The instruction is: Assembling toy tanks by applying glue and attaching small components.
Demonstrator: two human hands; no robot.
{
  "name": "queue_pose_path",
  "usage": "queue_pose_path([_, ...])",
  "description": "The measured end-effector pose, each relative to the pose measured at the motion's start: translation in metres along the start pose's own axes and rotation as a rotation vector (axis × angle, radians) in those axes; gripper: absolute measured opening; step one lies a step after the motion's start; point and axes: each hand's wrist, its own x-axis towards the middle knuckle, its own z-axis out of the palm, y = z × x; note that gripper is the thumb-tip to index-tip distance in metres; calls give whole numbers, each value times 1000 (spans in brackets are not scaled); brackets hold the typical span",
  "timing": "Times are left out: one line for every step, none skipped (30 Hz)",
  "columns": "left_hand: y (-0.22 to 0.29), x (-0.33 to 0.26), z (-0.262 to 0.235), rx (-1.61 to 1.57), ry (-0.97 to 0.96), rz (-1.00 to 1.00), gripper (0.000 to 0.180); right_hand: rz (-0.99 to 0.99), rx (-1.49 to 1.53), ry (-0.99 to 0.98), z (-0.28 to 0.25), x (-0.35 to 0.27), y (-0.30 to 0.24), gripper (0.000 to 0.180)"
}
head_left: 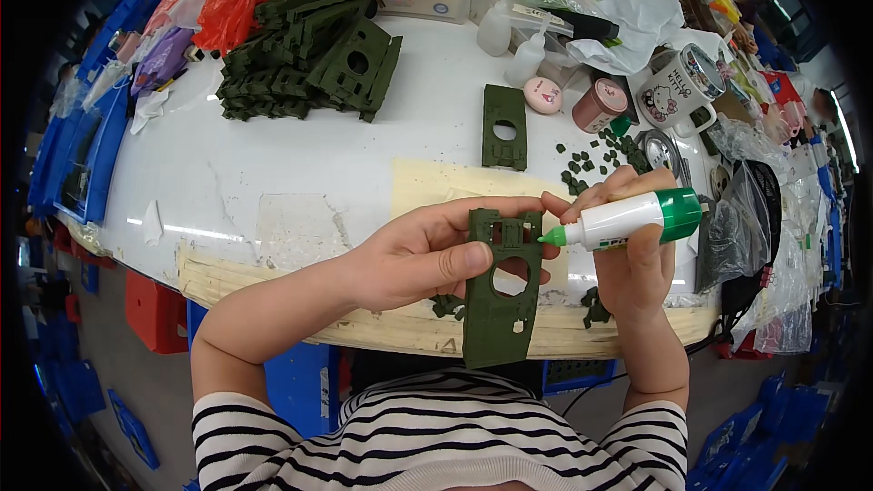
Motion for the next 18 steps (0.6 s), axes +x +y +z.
queue_pose_path([2, -1, 1, 1, 2, -10, 66, -2, -3, 1, 2, 0, -1, 43])
queue_pose_path([3, -1, 2, 2, 4, -20, 67, -6, -27, -4, 0, 0, 0, 43])
queue_pose_path([3, -1, 2, 3, 4, -23, 67, -10, -52, -9, -3, -1, 0, 43])
queue_pose_path([4, 0, 2, 2, 2, -27, 67, -13, -78, -13, -4, -1, 1, 43])
queue_pose_path([4, 0, 2, 2, 0, -31, 68, -14, -79, -17, -4, -1, 1, 43])
queue_pose_path([4, 0, 2, 0, -3, -32, 68, -15, -79, -20, -4, -1, 1, 43])
queue_pose_path([4, 0, 2, -2, -5, -33, 68, -15, -79, -24, -4, -1, 1, 43])
queue_pose_path([5, 0, 2, -4, -6, -34, 68, 19, -84, -31, -5, -1, -1, 44])
queue_pose_path([4, 0, 2, -1, -2, -32, 68, 53, -90, -39, -6, -2, -3, 45])
queue_pose_path([3, -1, 2, 2, 2, -30, 68, 87, -96, -46, -6, -2, -5, 45])
queue_pose_path([3, -1, 2, 4, 6, -29, 68, 88, -98, -40, -6, -2, -5, 46])
queue_pose_path([3, -1, 2, 4, 6, -30, 68, 89, -101, -34, -5, -2, -6, 46])
queue_pose_path([3, -1, 1, 3, 5, -31, 68, 90, -104, -29, -5, -2, -6, 46])
queue_pose_path([3, -1, 1, 2, 5, -32, 68, 82, -102, -27, -4, -2, -5, 46])
queue_pose_path([3, 0, 2, -2, 1, -29, 69, 74, -101, -26, -4, -2, -4, 46])
queue_pose_path([3, 0, 2, -7, -3, -25, 69, 67, -99, -24, -3, -2, -4, 46])
queue_pose_path([3, 0, 2, -12, -7, -22, 69, 67, -106, -21, -4, -2, -3, 46])
queue_pose_path([3, 0, 1, -14, -2, -24, 69, 67, -113, -19, -4, -3, -3, 46])
